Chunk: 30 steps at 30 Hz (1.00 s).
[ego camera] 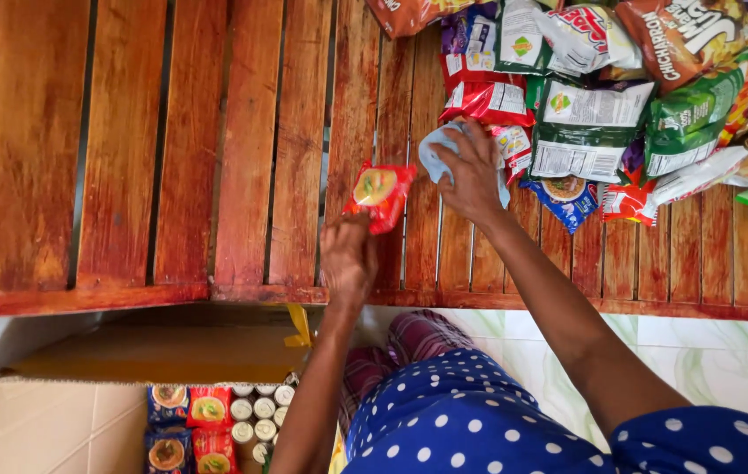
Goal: The person is wiping down various snack bags and noodle packages with a cloth before packing them neatly into a cardboard box.
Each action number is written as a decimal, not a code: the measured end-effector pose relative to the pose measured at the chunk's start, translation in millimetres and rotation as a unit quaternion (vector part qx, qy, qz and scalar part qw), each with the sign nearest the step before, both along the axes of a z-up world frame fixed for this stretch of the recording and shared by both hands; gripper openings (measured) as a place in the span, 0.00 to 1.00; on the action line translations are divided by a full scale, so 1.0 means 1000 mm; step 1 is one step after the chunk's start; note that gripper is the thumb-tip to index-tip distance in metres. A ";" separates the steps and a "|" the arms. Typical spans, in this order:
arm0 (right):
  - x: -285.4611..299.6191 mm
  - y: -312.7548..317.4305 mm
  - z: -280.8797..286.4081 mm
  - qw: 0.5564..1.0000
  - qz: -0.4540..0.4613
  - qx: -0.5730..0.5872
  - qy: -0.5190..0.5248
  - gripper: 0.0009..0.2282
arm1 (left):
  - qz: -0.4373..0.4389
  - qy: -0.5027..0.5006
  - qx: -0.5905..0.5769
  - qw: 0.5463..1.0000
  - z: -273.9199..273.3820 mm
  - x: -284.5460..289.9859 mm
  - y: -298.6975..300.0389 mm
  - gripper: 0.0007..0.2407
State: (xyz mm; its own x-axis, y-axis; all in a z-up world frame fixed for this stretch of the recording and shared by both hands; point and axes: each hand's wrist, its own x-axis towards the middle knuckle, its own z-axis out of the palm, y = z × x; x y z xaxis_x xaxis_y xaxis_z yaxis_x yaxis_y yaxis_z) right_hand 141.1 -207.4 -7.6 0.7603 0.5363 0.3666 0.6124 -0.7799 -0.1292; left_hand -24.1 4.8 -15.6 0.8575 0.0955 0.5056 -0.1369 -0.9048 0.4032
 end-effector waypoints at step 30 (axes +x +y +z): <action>-0.044 0.161 0.037 0.700 0.130 0.538 0.452 0.09 | 0.421 -0.014 -0.273 0.865 0.062 -0.067 0.058 0.08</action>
